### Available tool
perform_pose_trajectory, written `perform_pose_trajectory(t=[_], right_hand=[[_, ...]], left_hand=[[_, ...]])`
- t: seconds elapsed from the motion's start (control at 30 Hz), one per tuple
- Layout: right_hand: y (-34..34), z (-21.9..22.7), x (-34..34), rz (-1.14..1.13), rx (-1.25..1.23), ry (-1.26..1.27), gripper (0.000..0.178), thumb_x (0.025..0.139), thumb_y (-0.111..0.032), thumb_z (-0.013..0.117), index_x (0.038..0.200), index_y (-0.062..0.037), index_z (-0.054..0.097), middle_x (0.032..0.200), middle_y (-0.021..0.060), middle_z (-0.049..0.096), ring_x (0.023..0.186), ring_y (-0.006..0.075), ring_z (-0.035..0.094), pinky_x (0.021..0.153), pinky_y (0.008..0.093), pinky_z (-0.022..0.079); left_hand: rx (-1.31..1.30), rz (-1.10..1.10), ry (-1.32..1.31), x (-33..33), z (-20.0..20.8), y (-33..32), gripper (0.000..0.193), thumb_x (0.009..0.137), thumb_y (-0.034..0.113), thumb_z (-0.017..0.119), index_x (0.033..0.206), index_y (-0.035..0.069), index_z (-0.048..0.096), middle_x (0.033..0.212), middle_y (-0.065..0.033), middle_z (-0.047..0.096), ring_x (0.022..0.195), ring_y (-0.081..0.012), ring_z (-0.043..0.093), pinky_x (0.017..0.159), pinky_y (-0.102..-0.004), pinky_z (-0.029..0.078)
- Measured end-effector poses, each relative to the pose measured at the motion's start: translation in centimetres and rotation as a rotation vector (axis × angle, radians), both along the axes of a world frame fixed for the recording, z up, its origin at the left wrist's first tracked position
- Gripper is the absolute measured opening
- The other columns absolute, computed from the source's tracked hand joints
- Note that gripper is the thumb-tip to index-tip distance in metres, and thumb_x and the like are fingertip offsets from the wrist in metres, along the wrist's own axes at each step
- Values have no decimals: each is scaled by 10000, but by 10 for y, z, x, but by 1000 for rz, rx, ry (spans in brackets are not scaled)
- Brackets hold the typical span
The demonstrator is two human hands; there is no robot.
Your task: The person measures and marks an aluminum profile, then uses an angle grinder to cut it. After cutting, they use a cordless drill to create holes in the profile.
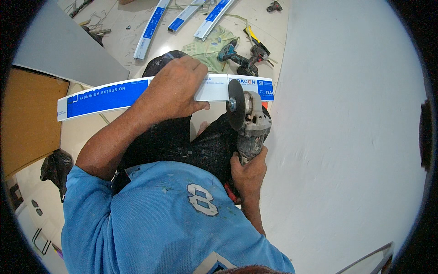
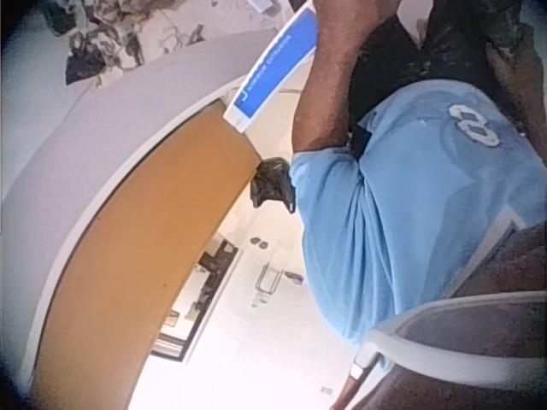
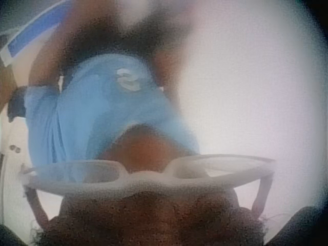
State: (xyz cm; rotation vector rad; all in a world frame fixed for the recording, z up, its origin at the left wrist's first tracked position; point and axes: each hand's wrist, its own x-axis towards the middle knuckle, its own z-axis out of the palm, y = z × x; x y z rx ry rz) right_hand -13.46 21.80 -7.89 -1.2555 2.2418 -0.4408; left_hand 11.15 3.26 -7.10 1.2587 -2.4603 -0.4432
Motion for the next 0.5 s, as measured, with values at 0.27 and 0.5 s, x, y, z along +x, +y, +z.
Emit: perform_pose_trajectory(t=[0.27,0.5], right_hand=[[-1,-1,1,4,-18,-3,635,913,-220,806,1396,38,484,1078,368,754,1054,573,753,903,588,600],[-4,1,0,20,-15,4,653,910,-224,822,1392,53,481,1086,375,749,1055,579,750,895,598,598]], left_hand=[[-1,13,-15,-1,-1,1,604,780,358,1002,1119,-22,677,1143,-206,704,1154,-380,685,1040,-498,575],[-3,8,0,0,1,4,603,768,341,1001,1123,-18,672,1154,-200,697,1162,-382,674,1050,-499,561]])
